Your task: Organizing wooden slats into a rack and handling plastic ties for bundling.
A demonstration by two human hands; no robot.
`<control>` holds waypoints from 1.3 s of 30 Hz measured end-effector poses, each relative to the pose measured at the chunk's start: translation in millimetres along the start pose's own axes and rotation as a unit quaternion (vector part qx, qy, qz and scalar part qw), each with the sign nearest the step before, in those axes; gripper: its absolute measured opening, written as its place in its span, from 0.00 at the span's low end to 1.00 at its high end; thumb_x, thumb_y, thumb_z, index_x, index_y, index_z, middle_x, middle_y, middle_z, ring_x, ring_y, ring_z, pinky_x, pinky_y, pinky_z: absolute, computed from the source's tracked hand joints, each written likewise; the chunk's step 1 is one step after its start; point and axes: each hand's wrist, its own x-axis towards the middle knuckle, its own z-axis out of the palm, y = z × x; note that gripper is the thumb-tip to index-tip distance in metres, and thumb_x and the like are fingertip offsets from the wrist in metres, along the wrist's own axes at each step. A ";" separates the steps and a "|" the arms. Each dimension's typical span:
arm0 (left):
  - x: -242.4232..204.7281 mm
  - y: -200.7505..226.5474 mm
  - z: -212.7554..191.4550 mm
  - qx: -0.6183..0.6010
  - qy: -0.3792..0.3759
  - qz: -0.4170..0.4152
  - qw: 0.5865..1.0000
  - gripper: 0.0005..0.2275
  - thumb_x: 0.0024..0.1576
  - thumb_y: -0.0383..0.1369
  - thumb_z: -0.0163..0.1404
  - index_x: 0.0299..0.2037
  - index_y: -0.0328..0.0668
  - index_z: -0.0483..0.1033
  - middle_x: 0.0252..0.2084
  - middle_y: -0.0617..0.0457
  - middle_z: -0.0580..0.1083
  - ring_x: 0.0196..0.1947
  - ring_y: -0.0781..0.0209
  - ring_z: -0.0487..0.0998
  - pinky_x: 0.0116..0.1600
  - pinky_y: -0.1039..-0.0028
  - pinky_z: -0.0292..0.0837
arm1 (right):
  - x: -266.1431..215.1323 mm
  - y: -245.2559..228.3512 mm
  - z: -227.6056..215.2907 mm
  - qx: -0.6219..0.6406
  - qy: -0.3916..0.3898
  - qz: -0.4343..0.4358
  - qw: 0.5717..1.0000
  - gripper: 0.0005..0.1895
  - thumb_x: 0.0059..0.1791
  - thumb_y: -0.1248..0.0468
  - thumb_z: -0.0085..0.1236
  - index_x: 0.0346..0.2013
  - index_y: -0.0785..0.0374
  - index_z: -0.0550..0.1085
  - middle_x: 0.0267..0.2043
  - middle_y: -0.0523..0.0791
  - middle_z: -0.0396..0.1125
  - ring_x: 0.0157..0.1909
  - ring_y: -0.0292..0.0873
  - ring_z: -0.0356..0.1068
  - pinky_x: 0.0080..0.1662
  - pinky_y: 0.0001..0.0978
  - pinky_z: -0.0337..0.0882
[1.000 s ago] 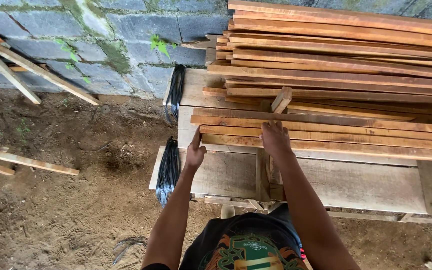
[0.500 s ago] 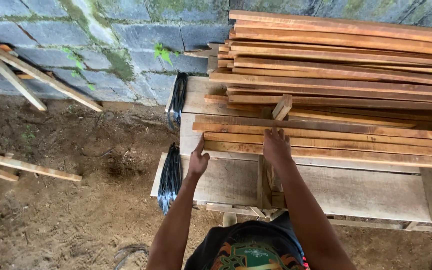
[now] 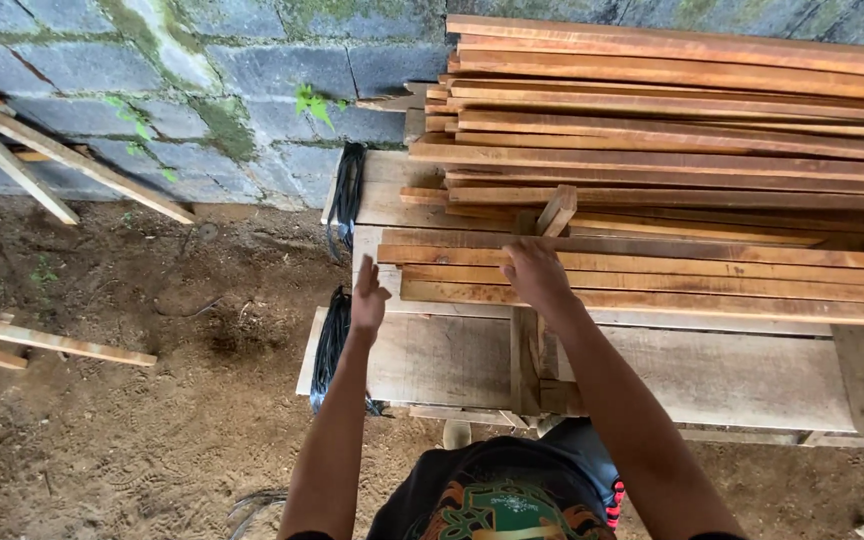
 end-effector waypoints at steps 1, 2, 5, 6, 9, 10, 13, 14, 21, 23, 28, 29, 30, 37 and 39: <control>1.9 -5.0 2.6 0.001 0.000 0.000 1.000 0.42 0.47 0.12 0.40 0.78 0.36 0.44 0.78 0.29 0.46 0.76 0.31 0.45 0.77 0.42 0.42 | 2.4 0.3 5.4 0.001 0.000 0.000 1.000 0.19 0.49 0.57 0.56 0.54 0.56 0.75 0.51 0.52 0.71 0.58 0.59 0.70 0.56 0.56 0.69; 4.6 -10.2 6.5 -0.030 -0.038 0.017 0.999 0.47 0.42 0.09 0.39 0.79 0.39 0.41 0.78 0.29 0.45 0.77 0.31 0.42 0.76 0.43 0.41 | 5.7 1.8 10.0 0.009 -0.011 -0.016 1.000 0.19 0.52 0.57 0.55 0.57 0.56 0.73 0.55 0.52 0.68 0.59 0.61 0.69 0.56 0.57 0.70; 7.8 -20.4 11.1 -0.069 -0.082 0.063 0.992 0.50 0.39 0.07 0.37 0.79 0.41 0.39 0.78 0.28 0.45 0.77 0.29 0.39 0.75 0.41 0.38 | 5.4 -0.4 13.8 0.017 -0.011 -0.042 0.999 0.19 0.55 0.58 0.54 0.60 0.58 0.72 0.58 0.52 0.66 0.60 0.63 0.69 0.57 0.59 0.71; 9.1 -23.1 13.4 -0.076 -0.091 0.089 0.989 0.49 0.40 0.07 0.35 0.79 0.40 0.39 0.77 0.27 0.48 0.77 0.29 0.39 0.74 0.38 0.36 | 3.5 -0.5 12.4 0.015 -0.001 -0.048 0.999 0.19 0.55 0.59 0.55 0.60 0.58 0.71 0.57 0.52 0.66 0.59 0.63 0.69 0.56 0.60 0.71; 7.7 -16.3 12.6 -0.085 -0.107 0.130 0.982 0.49 0.41 0.06 0.36 0.79 0.44 0.43 0.77 0.31 0.49 0.77 0.31 0.41 0.74 0.38 0.33 | 8.1 13.3 28.8 0.021 0.030 -0.057 0.998 0.16 0.55 0.59 0.56 0.57 0.58 0.73 0.53 0.50 0.66 0.59 0.61 0.68 0.55 0.59 0.71; 8.8 -19.6 12.4 -0.084 -0.106 0.129 0.982 0.49 0.41 0.06 0.36 0.79 0.44 0.43 0.77 0.31 0.49 0.77 0.31 0.41 0.74 0.38 0.33 | 6.9 14.3 28.1 0.023 0.029 -0.058 0.998 0.16 0.55 0.59 0.56 0.57 0.58 0.73 0.53 0.50 0.66 0.59 0.61 0.68 0.55 0.59 0.71; 12.9 -29.1 9.9 -0.081 -0.122 0.123 0.982 0.47 0.39 0.08 0.38 0.78 0.32 0.44 0.77 0.30 0.50 0.77 0.36 0.44 0.76 0.43 0.33 | 4.6 14.1 26.7 -0.001 0.058 -0.048 0.997 0.18 0.53 0.56 0.58 0.57 0.54 0.74 0.51 0.47 0.66 0.58 0.57 0.68 0.54 0.56 0.72; 15.1 -33.8 10.1 -0.052 -0.115 0.095 0.987 0.47 0.41 0.09 0.38 0.78 0.36 0.44 0.76 0.31 0.52 0.77 0.38 0.46 0.77 0.45 0.37 | 4.3 14.4 27.1 -0.010 0.053 -0.040 0.998 0.16 0.53 0.56 0.58 0.56 0.52 0.74 0.51 0.46 0.66 0.58 0.57 0.68 0.55 0.56 0.71; -1.8 23.4 17.3 -0.009 -0.096 -0.028 0.995 0.43 0.44 0.16 0.40 0.78 0.42 0.50 0.75 0.39 0.59 0.77 0.44 0.51 0.77 0.55 0.45 | -2.3 23.4 30.9 -0.049 0.059 -0.012 0.997 0.15 0.51 0.53 0.58 0.52 0.48 0.72 0.49 0.43 0.65 0.58 0.53 0.65 0.56 0.52 0.70; -13.7 60.8 26.3 0.029 -0.121 -0.019 0.992 0.41 0.44 0.14 0.37 0.76 0.30 0.47 0.72 0.25 0.54 0.76 0.32 0.47 0.76 0.49 0.42 | -5.0 30.7 35.9 -0.051 0.067 -0.010 0.996 0.14 0.51 0.54 0.58 0.51 0.49 0.72 0.50 0.43 0.65 0.58 0.53 0.65 0.56 0.51 0.70; 2.9 22.4 25.5 0.105 -0.102 -0.053 0.988 0.34 0.52 0.27 0.35 0.76 0.46 0.56 0.75 0.37 0.59 0.75 0.38 0.55 0.76 0.55 0.49 | -8.1 43.4 41.4 -0.074 0.077 -0.004 0.994 0.16 0.51 0.55 0.59 0.53 0.50 0.71 0.52 0.44 0.66 0.60 0.52 0.67 0.61 0.52 0.68; 1.5 26.7 28.3 0.121 -0.095 -0.058 0.986 0.34 0.53 0.28 0.36 0.76 0.48 0.57 0.74 0.39 0.60 0.75 0.40 0.57 0.76 0.55 0.50 | -8.7 42.4 39.3 -0.066 0.074 -0.001 0.995 0.16 0.51 0.56 0.59 0.52 0.50 0.71 0.52 0.44 0.66 0.60 0.52 0.67 0.61 0.52 0.68; -0.4 31.5 28.8 0.139 -0.087 -0.063 0.984 0.33 0.54 0.30 0.36 0.76 0.50 0.58 0.74 0.40 0.61 0.74 0.41 0.58 0.76 0.56 0.51 | -9.3 39.3 38.7 -0.057 0.070 0.002 0.996 0.15 0.51 0.56 0.59 0.52 0.51 0.70 0.51 0.44 0.66 0.60 0.52 0.67 0.62 0.52 0.68; -0.3 25.4 26.2 0.267 -0.102 -0.071 0.956 0.29 0.63 0.44 0.31 0.79 0.61 0.50 0.71 0.41 0.65 0.71 0.38 0.62 0.72 0.52 0.56 | -10.5 25.2 30.1 -0.055 0.077 0.007 0.996 0.16 0.49 0.57 0.59 0.51 0.53 0.73 0.50 0.46 0.65 0.60 0.53 0.67 0.61 0.54 0.68; -10.2 72.4 36.6 0.296 -0.119 -0.063 0.946 0.30 0.60 0.36 0.33 0.76 0.50 0.56 0.69 0.36 0.66 0.70 0.36 0.64 0.73 0.51 0.57 | -9.5 12.4 16.5 -0.054 0.083 0.006 0.995 0.20 0.47 0.60 0.57 0.55 0.49 0.74 0.51 0.46 0.66 0.61 0.54 0.66 0.61 0.54 0.67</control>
